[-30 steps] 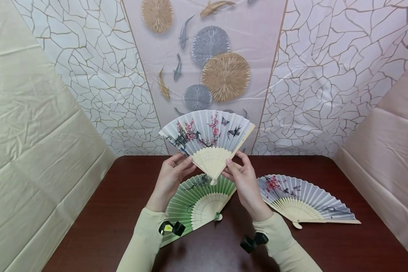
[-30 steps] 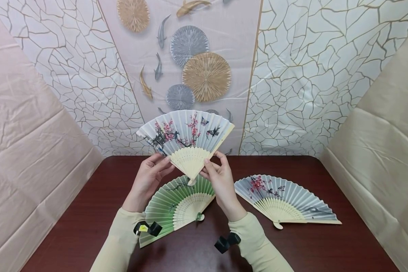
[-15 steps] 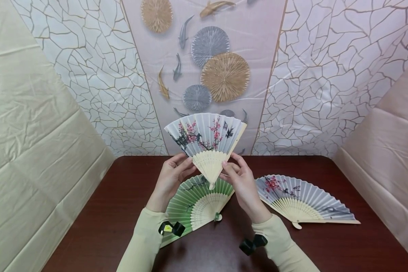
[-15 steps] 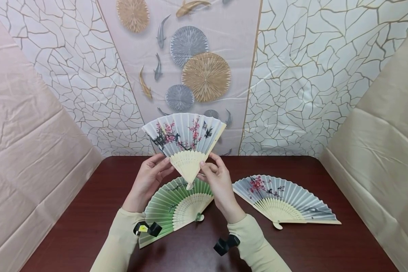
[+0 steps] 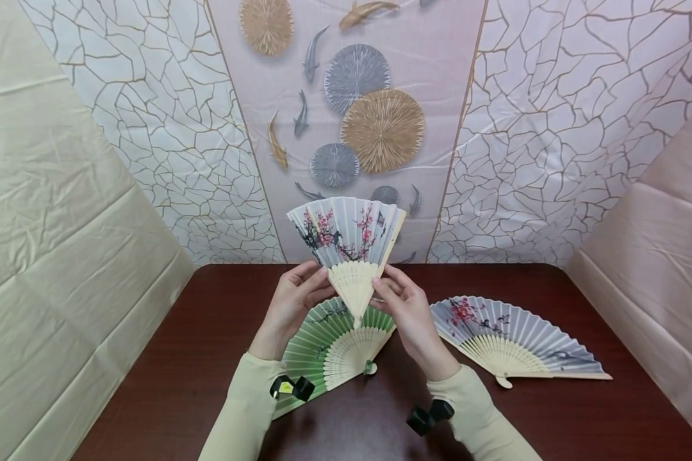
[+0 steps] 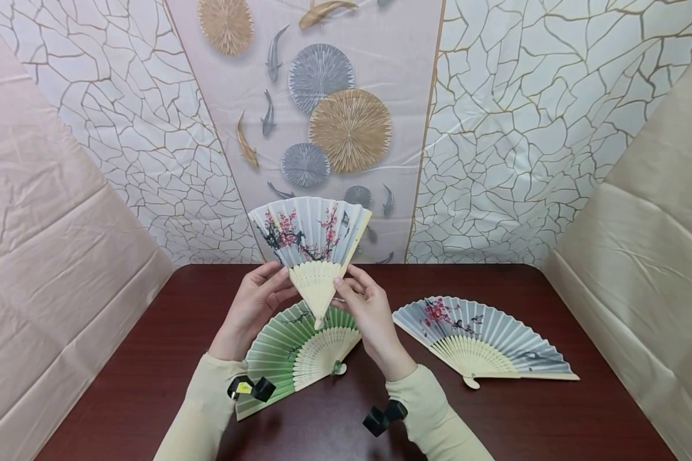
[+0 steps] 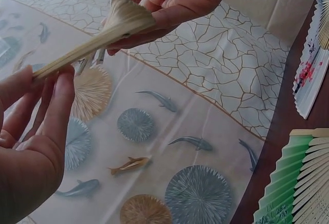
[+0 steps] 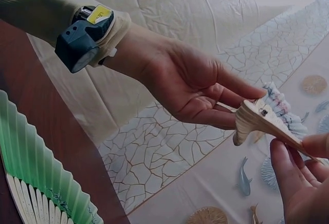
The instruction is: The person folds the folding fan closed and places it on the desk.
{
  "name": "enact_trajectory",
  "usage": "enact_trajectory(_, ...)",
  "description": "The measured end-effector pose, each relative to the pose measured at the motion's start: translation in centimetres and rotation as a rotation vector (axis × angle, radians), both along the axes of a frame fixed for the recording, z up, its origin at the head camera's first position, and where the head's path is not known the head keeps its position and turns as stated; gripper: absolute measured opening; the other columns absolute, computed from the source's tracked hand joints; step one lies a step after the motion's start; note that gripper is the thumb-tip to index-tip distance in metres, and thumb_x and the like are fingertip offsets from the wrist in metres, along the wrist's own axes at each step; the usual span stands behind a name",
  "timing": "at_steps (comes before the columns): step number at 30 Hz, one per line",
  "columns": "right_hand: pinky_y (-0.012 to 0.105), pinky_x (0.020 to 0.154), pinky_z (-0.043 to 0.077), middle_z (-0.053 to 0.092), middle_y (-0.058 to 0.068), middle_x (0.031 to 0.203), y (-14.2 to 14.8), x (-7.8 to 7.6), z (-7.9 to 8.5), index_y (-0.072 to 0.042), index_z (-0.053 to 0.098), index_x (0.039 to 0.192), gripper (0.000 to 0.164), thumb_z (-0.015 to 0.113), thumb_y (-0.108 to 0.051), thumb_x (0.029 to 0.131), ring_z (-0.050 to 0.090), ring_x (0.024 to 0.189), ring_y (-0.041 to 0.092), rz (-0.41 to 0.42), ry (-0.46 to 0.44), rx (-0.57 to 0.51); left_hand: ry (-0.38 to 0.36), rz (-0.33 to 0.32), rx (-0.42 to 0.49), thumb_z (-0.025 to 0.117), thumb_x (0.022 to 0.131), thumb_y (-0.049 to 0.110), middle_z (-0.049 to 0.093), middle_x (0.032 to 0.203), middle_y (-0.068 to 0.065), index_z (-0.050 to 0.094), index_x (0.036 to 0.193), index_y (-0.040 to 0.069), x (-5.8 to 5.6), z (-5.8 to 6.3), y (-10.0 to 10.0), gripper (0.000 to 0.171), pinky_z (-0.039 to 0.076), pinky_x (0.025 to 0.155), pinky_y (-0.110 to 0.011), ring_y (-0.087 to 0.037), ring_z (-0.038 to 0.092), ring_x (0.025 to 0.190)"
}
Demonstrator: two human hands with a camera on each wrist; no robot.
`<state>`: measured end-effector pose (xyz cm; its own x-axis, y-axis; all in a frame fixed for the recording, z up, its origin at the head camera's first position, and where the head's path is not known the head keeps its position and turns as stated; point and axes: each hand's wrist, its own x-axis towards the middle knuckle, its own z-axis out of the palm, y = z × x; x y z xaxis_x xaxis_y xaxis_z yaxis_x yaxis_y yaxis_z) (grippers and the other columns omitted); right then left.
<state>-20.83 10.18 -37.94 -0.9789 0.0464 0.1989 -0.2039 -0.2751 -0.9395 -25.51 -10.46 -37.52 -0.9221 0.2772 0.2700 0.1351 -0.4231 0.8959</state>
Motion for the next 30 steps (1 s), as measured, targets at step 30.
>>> enact_trajectory(30,0.032,0.082,0.06,0.071,-0.001,0.109,0.19,0.36,-0.65,0.004,0.049,0.145,0.044,0.057,-0.005,0.102,0.068,0.096,0.012,0.121,0.032,0.014,0.056,-0.076,-0.044,0.054,0.101,-0.002,0.072,0.094,-0.005,0.072,0.102,0.012,0.02,-0.18,0.53,0.023,0.06,0.083,-0.035,-0.017,0.072,0.085)
